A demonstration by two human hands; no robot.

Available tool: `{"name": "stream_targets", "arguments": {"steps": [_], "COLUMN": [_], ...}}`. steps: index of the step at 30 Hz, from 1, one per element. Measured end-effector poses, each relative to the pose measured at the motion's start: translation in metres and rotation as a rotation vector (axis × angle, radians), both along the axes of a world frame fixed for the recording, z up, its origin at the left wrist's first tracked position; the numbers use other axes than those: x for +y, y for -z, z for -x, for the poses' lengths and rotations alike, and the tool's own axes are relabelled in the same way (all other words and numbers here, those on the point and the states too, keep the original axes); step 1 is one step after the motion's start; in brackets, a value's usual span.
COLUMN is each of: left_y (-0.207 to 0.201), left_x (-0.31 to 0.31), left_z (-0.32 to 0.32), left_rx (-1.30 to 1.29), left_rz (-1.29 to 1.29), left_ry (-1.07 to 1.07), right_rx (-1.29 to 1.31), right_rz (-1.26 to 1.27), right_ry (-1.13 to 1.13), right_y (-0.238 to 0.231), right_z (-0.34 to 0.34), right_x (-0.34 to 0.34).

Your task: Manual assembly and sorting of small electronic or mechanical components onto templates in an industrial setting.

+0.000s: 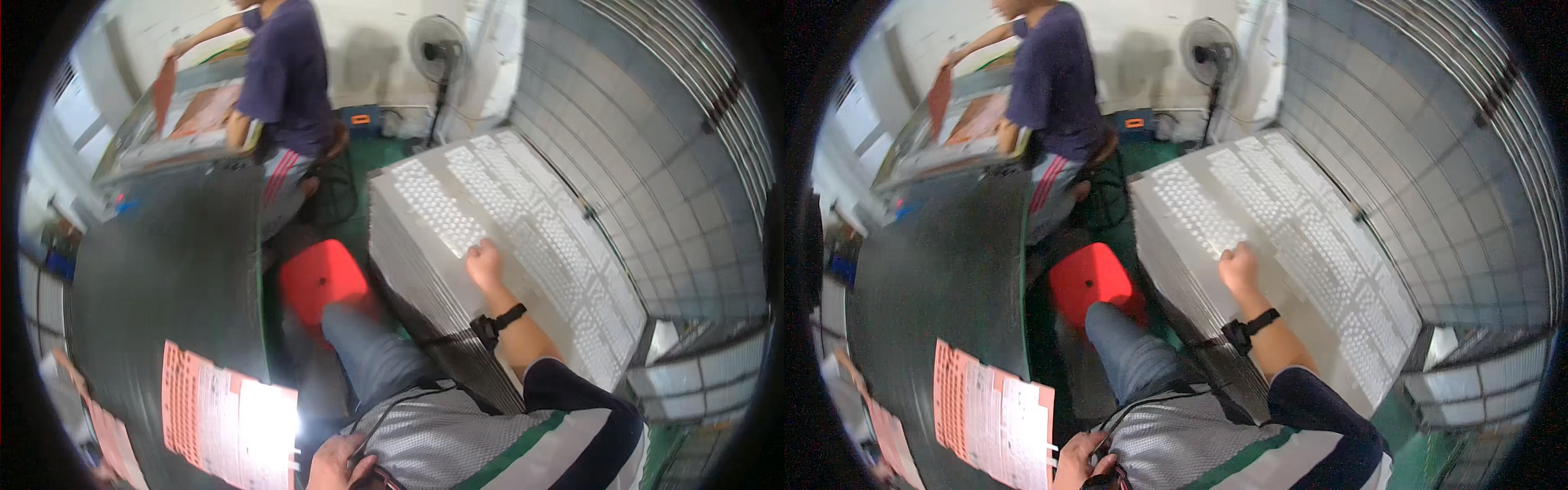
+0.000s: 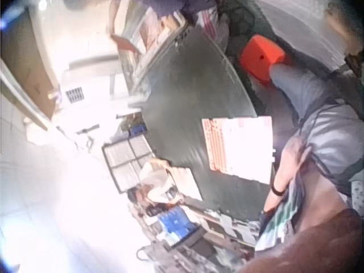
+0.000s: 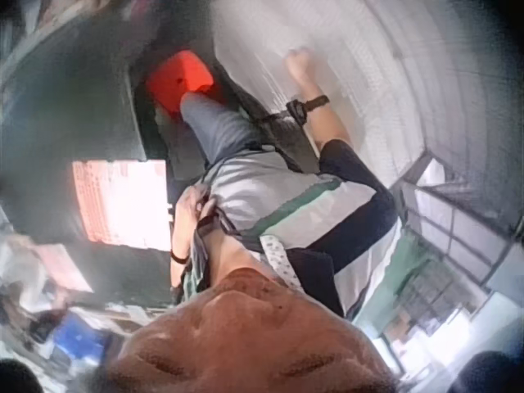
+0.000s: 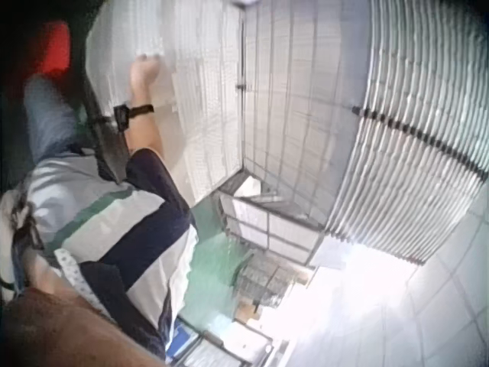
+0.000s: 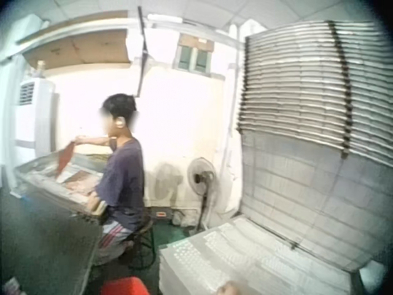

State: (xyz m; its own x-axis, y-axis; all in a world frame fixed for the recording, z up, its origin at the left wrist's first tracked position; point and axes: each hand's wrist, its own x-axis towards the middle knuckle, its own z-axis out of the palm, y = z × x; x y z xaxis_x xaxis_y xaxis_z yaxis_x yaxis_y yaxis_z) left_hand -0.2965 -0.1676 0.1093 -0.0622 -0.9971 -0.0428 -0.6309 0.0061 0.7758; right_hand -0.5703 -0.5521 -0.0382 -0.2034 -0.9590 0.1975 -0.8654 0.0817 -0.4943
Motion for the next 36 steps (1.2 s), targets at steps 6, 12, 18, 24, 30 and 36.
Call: {"name": "stream_targets", "arguments": {"steps": [6,12,18,24,30,36], "left_y": [-0.010,0.007,0.007,0.013,0.016,0.016], "left_x": [0.036,0.109,0.149,0.165,0.167,0.158], "left_z": [0.013,0.052,0.100,0.114,0.097,0.073], "left_rx": [0.172,0.090,0.157,0.253,0.292,0.287], "left_rz": [0.053,0.306,0.251,0.291,0.273,0.240], "left_ry": [-0.156,-0.422,-0.753,-0.911,-0.839,-0.719], "right_rx": [-0.360,-0.115,0.101,0.351,0.320,0.290], "right_rz": [-0.084,-0.154,-0.193,-0.054,-0.138,-0.433], "right_ry": [-0.758,-1.751,-2.148,-2.042,-2.029,-2.065], "right_y": [-0.112,-0.132,-0.093,-0.072,-0.111,-0.174], "right_z": [-0.144,-0.356,-0.440,-0.461,-0.473,-0.489], "right_x": [0.050,0.206,0.402,0.456,0.415,0.292]}}
